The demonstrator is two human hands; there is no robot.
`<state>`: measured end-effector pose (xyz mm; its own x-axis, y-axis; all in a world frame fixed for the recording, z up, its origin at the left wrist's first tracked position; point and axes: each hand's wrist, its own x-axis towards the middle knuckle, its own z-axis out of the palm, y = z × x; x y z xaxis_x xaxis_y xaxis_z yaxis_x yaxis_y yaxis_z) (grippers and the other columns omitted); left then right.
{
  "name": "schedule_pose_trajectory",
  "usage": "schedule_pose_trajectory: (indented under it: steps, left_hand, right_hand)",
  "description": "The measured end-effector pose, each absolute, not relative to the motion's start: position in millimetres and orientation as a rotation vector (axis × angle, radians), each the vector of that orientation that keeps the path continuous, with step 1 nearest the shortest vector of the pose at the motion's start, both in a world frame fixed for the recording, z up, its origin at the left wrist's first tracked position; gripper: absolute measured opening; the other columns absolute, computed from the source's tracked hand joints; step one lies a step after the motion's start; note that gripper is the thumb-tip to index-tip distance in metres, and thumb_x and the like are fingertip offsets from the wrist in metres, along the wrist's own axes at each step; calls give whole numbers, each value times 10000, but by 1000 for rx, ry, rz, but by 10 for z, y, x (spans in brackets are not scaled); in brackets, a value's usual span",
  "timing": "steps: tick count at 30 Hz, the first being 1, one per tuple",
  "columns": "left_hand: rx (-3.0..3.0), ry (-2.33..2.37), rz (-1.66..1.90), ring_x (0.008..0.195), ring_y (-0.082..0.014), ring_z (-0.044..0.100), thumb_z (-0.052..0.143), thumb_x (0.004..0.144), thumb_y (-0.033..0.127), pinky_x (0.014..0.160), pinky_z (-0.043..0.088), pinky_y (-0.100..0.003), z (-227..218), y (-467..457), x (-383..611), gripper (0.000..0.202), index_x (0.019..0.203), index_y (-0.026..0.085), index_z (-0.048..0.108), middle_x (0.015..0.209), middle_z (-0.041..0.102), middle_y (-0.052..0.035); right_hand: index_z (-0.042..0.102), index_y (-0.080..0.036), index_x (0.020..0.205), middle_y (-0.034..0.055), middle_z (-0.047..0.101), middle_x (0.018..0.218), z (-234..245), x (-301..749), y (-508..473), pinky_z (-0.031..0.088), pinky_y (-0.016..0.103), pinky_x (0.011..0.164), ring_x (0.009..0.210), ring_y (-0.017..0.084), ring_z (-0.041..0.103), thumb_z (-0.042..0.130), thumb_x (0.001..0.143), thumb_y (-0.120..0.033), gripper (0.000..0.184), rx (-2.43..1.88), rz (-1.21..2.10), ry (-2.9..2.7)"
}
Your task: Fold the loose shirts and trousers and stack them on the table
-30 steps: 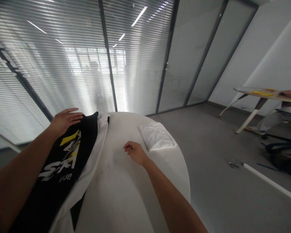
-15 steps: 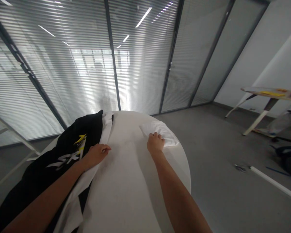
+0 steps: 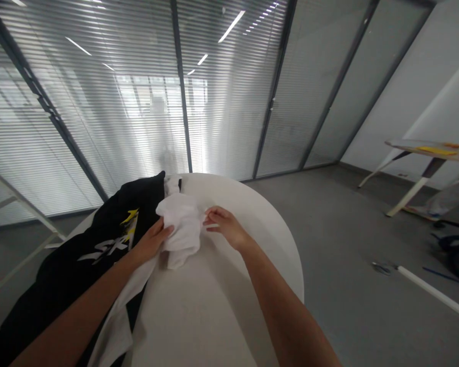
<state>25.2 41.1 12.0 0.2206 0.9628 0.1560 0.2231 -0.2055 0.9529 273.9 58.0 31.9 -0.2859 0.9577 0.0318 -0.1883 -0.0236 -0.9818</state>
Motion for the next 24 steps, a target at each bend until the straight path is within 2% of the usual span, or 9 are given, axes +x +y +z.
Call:
schedule_pose_trajectory:
  steps: [3, 6, 9, 11, 12, 15, 17, 21, 24]
  left_hand:
    - [1480, 1073, 1098, 1157, -258, 543, 658, 771, 407, 953, 443, -354, 112, 433, 269, 627, 1315, 137, 503, 1250, 603, -118]
    - [1327, 1053, 1151, 1126, -243, 567, 677, 754, 360, 935, 452, -347, 138, 427, 252, 741, 1422, 193, 401, 1294, 581, -104]
    - [1195, 881, 1106, 964, -224, 639, 609, 800, 375, 856, 488, -362, 228, 359, 247, 658, 1412, 213, 428, 1212, 624, -94]
    - [1182, 769, 1060, 894, -223, 658, 577, 814, 384, 844, 494, -386, 278, 318, 249, 603, 1376, 192, 471, 1126, 653, -95]
    - [1197, 763, 1053, 876, -225, 662, 568, 818, 388, 848, 492, -398, 287, 311, 246, 602, 1375, 183, 467, 1080, 665, -94]
    - [1393, 999, 1126, 882, -227, 654, 538, 834, 384, 873, 472, -408, 226, 362, 197, 605, 1388, 169, 426, 968, 682, -83]
    - [1658, 1281, 1143, 983, -240, 618, 541, 824, 356, 931, 427, -412, 130, 432, 142, 596, 1377, 168, 425, 1022, 668, -96]
    - [2037, 1704, 786, 1222, -323, 464, 604, 766, 395, 1020, 302, -477, -63, 517, 102, 680, 1389, 196, 417, 1257, 576, -146]
    - [2219, 1727, 504, 1202, -366, 460, 599, 768, 445, 992, 286, -523, -119, 492, 171, 538, 1254, 218, 564, 1218, 592, -153]
  right_hand:
    - [530, -229, 1096, 40, 600, 977, 196, 2553, 519, 512, 345, 726, 814, 171, 617, 635, 782, -444, 394, -1045, 1568, -1515]
    - [424, -238, 1320, 109, 523, 1221, 102, 2380, 403, 481, 407, 867, 1016, 219, 570, 725, 711, -439, 708, -1019, 1180, -1830]
    - [227, -239, 1479, 152, 362, 1407, 83, 2231, 249, 378, 455, 1021, 1246, 280, 425, 788, 643, -405, 1020, -993, 807, -2015]
    - [201, -236, 1495, 146, 372, 1408, 70, 2166, 205, 357, 451, 1041, 1258, 272, 420, 714, 721, -308, 931, -1058, 703, -2002]
    - [270, -232, 1472, 134, 423, 1374, 57, 2151, 215, 360, 439, 1038, 1234, 256, 446, 641, 765, -243, 799, -1083, 679, -1969]
    - [583, -210, 1184, 82, 606, 1155, 28, 2195, 347, 392, 386, 995, 1097, 216, 540, 480, 783, -142, 420, -1072, 734, -1803]
    - [630, -205, 1013, 57, 661, 1021, 59, 2278, 453, 437, 355, 925, 1004, 209, 579, 477, 778, -195, 280, -1042, 904, -1603]
    - [609, -190, 1018, 76, 686, 927, 257, 2462, 549, 495, 324, 741, 901, 238, 624, 487, 779, -346, 310, -992, 1293, -1122]
    - [590, -174, 1004, 92, 684, 914, 351, 2595, 600, 502, 336, 686, 841, 255, 636, 500, 746, -376, 340, -989, 1349, -925]
